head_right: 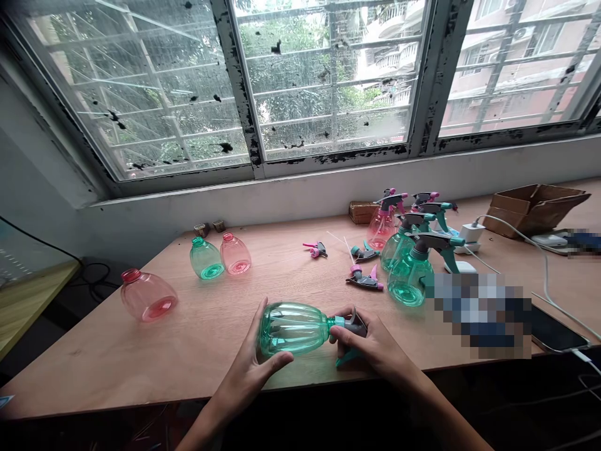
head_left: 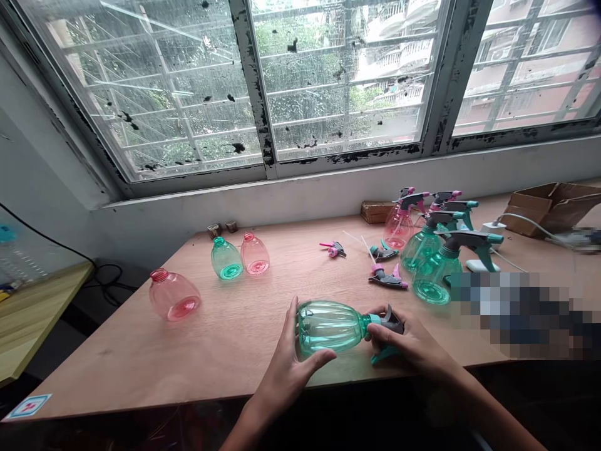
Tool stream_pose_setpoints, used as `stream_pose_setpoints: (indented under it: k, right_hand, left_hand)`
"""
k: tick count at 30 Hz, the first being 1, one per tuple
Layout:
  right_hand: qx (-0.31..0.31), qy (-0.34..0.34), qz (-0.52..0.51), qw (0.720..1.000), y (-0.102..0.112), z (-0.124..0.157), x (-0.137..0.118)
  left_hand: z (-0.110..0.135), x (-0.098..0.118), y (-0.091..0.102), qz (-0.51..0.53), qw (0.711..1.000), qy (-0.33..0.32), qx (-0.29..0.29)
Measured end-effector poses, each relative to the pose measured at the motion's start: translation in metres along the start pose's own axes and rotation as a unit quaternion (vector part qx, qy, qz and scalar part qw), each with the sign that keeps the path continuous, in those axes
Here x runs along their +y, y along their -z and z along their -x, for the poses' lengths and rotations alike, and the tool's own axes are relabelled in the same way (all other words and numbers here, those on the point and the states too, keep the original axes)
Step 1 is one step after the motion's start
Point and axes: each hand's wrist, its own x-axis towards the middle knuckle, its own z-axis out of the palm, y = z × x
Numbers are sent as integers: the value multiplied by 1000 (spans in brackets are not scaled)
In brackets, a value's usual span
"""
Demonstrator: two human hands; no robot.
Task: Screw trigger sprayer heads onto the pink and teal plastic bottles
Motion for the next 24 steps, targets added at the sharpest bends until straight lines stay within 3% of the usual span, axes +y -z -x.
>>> stream_pose_setpoints:
  k: [7,13,24]
  right_hand:
    - [-1,-4,-20,1000,0,-2,1]
    - [-6,-1,-25,1000,3,0,2]
    - [7,-7,-55,998,2,0,5]
  left_hand:
    - [-2,2,1,-21,999,-44,-18]
    - [0,0,1,-35,999,-18,-10]
    - [-1,3,0,-29,998,-50,-3]
